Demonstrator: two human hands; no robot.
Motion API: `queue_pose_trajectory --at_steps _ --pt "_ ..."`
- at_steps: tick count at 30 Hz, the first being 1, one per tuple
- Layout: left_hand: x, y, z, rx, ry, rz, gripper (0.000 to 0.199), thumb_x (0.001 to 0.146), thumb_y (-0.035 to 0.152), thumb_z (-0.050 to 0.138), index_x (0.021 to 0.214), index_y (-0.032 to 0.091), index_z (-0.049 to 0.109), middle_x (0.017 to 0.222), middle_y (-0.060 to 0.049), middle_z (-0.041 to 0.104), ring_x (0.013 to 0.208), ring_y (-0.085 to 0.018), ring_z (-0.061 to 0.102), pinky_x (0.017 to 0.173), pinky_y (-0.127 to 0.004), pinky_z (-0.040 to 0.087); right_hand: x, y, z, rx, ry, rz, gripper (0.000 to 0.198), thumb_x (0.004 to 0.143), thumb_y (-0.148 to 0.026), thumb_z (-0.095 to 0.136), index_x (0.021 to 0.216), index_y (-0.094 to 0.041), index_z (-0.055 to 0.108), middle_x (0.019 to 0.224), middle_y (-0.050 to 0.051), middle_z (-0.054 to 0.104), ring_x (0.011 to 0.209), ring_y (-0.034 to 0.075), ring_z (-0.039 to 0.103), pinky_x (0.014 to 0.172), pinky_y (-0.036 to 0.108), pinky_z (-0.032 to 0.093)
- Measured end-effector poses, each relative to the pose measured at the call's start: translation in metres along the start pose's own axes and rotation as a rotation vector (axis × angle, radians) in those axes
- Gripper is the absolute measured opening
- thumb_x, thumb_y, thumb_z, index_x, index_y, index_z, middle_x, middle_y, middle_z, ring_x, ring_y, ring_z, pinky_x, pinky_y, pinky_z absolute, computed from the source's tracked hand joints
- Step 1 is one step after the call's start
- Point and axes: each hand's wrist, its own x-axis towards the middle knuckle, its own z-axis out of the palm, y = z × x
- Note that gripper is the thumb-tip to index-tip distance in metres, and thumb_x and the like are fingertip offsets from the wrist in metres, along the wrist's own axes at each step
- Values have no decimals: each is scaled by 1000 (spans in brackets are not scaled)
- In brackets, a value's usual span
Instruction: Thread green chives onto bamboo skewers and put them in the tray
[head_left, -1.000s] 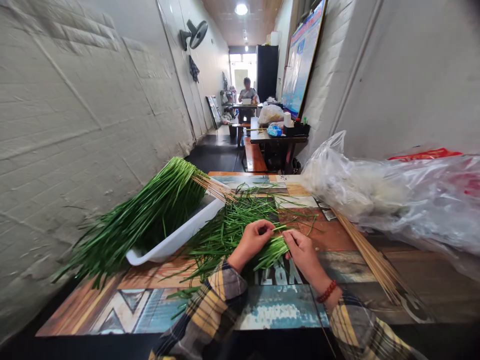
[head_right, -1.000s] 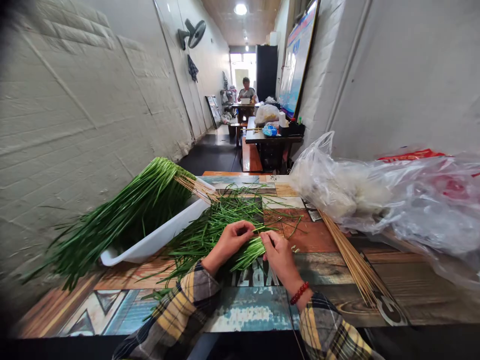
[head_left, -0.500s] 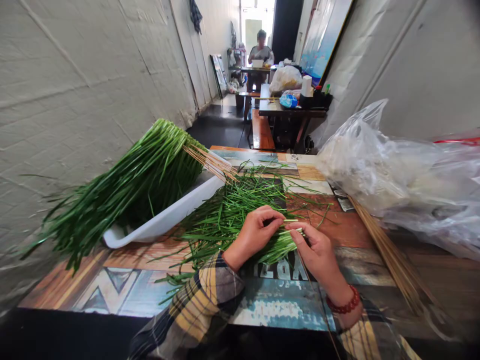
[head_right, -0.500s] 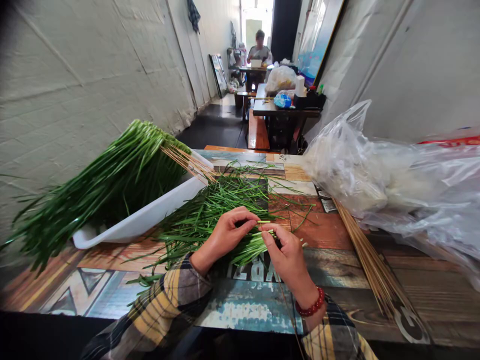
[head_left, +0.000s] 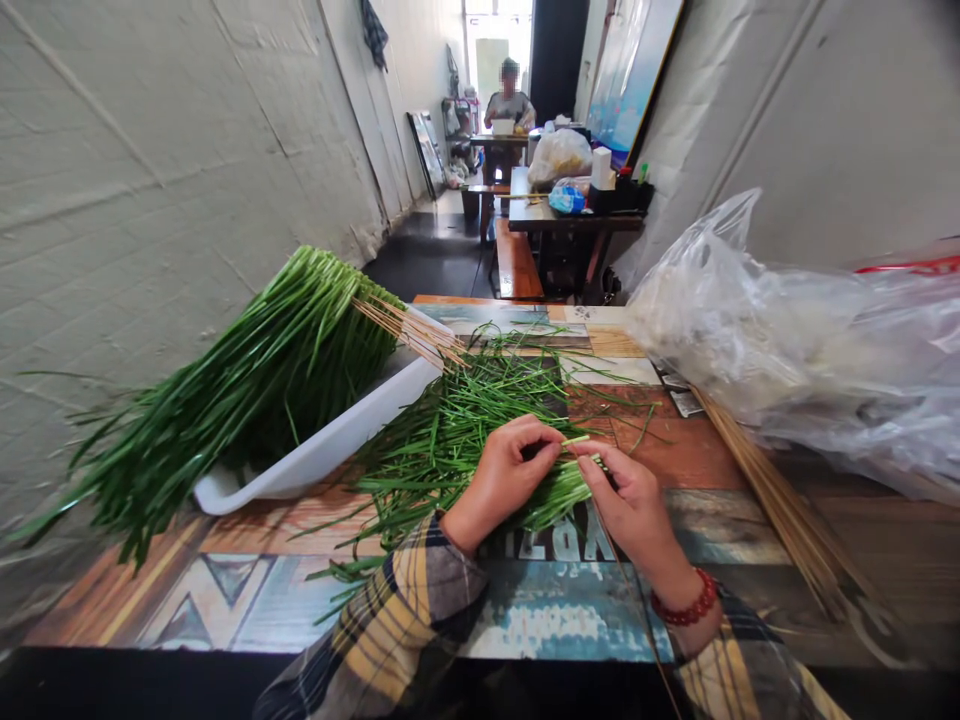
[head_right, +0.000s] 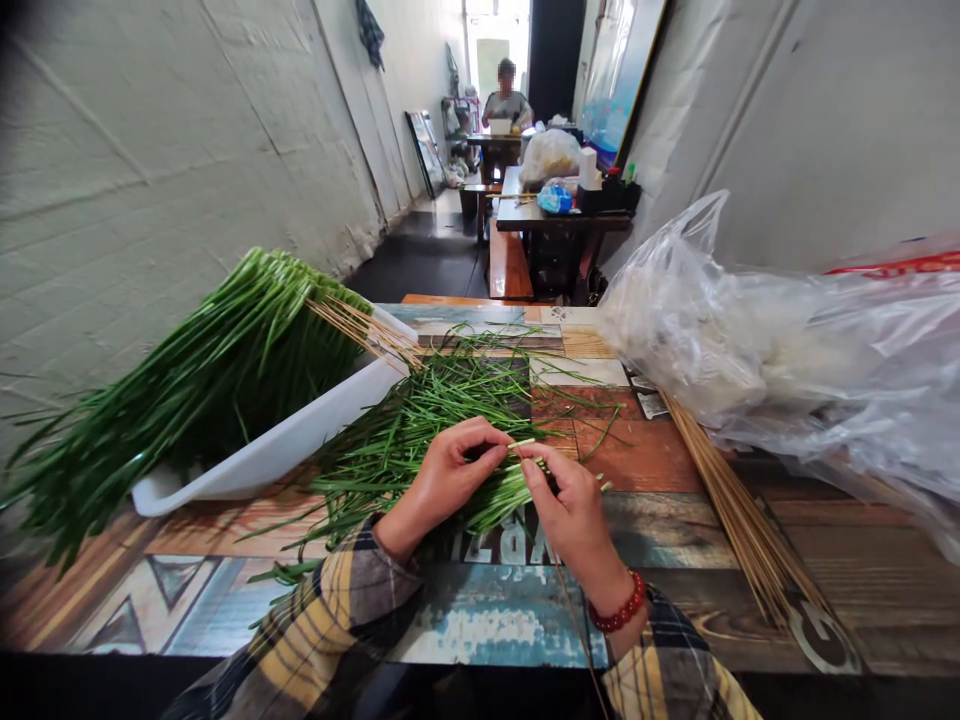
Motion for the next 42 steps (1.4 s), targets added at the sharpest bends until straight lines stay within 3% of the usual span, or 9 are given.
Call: queue_pose_trajectory --at_steps 16,30,33,37,42 --pt "0 -3 2 -10 33 73 12 81 17 59 79 16 71 73 -3 64 68 -12 57 64 -22 43 1 2 1 39 18 10 26 89 -34 50 102 -21 69 101 6 72 94 22 66 85 37 51" --pt "-1 0 -1 6 -33 79 13 82 14 57 78 15 69 73 -3 62 69 -12 57 65 -22 42 3 7 0 32 -24 35 24 89 -37 50 96 -21 66 96 6 71 90 21 65 80 34 50" --pt "-1 0 -2 -12 -33 55 13 82 15 57 76 15 68 73 -3 62 70 -12 56 65 -23 42 2 8 1 125 -20 56 27 88 -38 52 106 -21 60 94 6 69 83 20 65 74 32 51" --pt "-1 -2 -2 -26 -46 29 12 81 16 58 75 15 68 73 -3 62 70 -12 56 65 -23 41 0 7 1 149 -20 84 45 88 -39 52 129 -23 46 81 2 66 68 18 62 63 30 51" --pt "-1 -2 -3 -15 -68 -1 13 81 15 57 74 15 68 71 -2 61 70 -12 55 65 -23 40 1 7 1 109 -29 60 35 88 -40 52 119 -24 53 88 4 66 80 19 63 70 31 51"
